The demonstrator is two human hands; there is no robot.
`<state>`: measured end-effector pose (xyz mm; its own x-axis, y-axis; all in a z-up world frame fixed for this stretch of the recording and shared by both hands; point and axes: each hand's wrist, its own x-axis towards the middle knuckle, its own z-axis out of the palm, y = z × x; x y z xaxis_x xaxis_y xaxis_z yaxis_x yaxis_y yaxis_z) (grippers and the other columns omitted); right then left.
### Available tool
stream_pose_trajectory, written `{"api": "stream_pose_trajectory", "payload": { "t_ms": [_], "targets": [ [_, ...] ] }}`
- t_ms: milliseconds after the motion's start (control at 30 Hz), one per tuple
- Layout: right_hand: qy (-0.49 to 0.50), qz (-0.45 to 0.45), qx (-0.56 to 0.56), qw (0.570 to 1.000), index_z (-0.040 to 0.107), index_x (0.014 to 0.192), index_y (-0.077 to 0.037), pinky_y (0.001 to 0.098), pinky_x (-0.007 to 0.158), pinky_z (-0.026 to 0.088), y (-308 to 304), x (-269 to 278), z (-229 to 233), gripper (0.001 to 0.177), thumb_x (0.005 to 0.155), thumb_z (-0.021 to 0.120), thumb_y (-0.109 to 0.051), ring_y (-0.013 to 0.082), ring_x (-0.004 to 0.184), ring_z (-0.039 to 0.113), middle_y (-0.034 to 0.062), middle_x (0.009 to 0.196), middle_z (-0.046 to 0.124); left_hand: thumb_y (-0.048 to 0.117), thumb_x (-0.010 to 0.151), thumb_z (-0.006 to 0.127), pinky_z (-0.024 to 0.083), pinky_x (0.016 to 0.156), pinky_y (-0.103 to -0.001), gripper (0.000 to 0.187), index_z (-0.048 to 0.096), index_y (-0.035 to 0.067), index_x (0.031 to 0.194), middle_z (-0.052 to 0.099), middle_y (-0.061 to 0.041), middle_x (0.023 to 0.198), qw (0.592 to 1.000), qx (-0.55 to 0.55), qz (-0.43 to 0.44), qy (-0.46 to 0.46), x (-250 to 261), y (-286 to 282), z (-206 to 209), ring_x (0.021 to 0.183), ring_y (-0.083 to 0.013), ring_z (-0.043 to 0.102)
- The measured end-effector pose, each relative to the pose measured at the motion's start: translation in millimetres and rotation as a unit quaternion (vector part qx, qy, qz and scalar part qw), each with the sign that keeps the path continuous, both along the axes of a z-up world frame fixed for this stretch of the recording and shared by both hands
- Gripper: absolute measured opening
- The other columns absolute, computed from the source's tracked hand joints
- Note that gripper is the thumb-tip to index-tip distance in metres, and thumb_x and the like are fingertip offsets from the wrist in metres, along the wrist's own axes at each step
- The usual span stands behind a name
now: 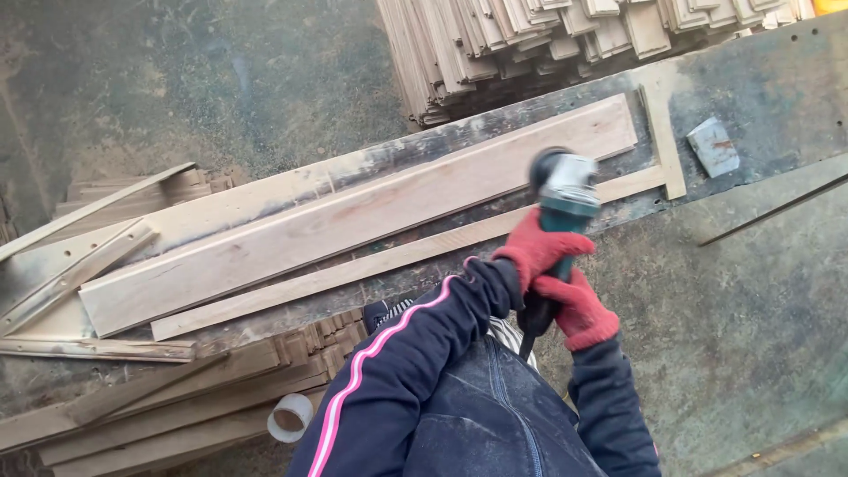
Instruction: Sanding wood planks using an angle grinder and then a manual sanding block.
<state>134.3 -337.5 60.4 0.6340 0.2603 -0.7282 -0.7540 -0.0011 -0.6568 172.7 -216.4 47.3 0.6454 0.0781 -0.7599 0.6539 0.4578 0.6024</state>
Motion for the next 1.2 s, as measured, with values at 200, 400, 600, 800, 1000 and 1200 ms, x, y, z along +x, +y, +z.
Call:
{"api": "stream_pose_trajectory", "payload": {
  "t_ms": [200, 400, 600, 800, 1000, 1200],
  "targets": [
    [-0.121, -0.178, 0.098, 0.972, 0.063, 0.121, -0.003, 0.0564, 0.088, 0.06, -82.5, 22.6, 8.3, 0.059, 0.064, 0.073, 0.004, 0.0386, 0.092, 0.072, 0.0219, 0.103, 0.07, 0.06, 0.059, 0.085, 0.052, 0.111, -0.041, 0.087, 0.06, 0.024, 0.135, 0.07, -0.011, 0.127, 0.942, 0.088, -0.258, -0.194, 38.5, -37.6, 31.6, 0.123, -0.0291, 0.067],
    [-0.141, -0.218, 0.217, 0.941, 0.057, 0.128, -0.001, 0.0563, 0.077, 0.061, -123.8, 13.1, 29.9, 0.065, 0.069, 0.075, -0.019, 0.0408, 0.089, 0.072, 0.0224, 0.101, 0.069, 0.068, 0.059, 0.085, 0.029, 0.117, -0.054, 0.115, 0.045, 0.005, 0.147, 0.05, -0.022, 0.142, 0.69, 0.595, -0.371, -0.181, 3.2, 130.0, 0.2, 0.134, -0.039, 0.043],
    [-0.116, -0.312, 0.255, 0.908, 0.054, 0.132, -0.001, 0.0551, 0.084, 0.055, -132.2, -24.9, 25.1, 0.068, 0.07, 0.076, -0.02, 0.0377, 0.093, 0.066, 0.018, 0.106, 0.067, 0.075, 0.05, 0.086, 0.0, 0.12, -0.063, 0.15, 0.015, 0.004, 0.16, 0.016, -0.022, 0.165, 0.579, 0.678, -0.452, 0.016, -60.7, 240.5, -53.0, 0.153, -0.0411, 0.009],
    [-0.141, -0.353, 0.211, 0.9, 0.057, 0.13, -0.005, 0.0519, 0.083, 0.056, -127.6, -60.3, 29.6, 0.065, 0.073, 0.078, -0.027, 0.0353, 0.093, 0.068, 0.0154, 0.104, 0.069, 0.058, 0.051, 0.094, 0.041, 0.105, -0.05, 0.116, 0.042, 0.006, 0.141, 0.057, -0.013, 0.122, 0.627, 0.664, -0.407, 0.021, -1.5, 250.6, 3.3, 0.111, -0.0295, 0.056],
    [-0.186, -0.369, 0.194, 0.89, 0.056, 0.133, -0.003, 0.0523, 0.08, 0.058, -134.4, -93.6, 34.7, 0.068, 0.074, 0.08, -0.027, 0.0399, 0.096, 0.07, 0.0176, 0.107, 0.071, 0.048, 0.047, 0.1, 0.054, 0.096, -0.044, 0.093, 0.061, 0.006, 0.12, 0.07, -0.015, 0.106, 0.717, 0.532, -0.435, 0.117, 46.0, 300.3, -7.1, 0.098, -0.0322, 0.068],
    [-0.182, -0.399, 0.16, 0.884, 0.056, 0.131, -0.006, 0.0527, 0.081, 0.058, -136.7, -113.2, 35.5, 0.069, 0.072, 0.08, -0.032, 0.0387, 0.095, 0.069, 0.0157, 0.105, 0.07, 0.033, 0.066, 0.087, 0.054, 0.083, -0.034, 0.044, 0.079, 0.008, 0.102, 0.076, -0.007, 0.089, 0.785, 0.452, -0.423, 0.027, 41.7, 322.0, -41.4, 0.08, -0.0224, 0.068]
  ]
}}
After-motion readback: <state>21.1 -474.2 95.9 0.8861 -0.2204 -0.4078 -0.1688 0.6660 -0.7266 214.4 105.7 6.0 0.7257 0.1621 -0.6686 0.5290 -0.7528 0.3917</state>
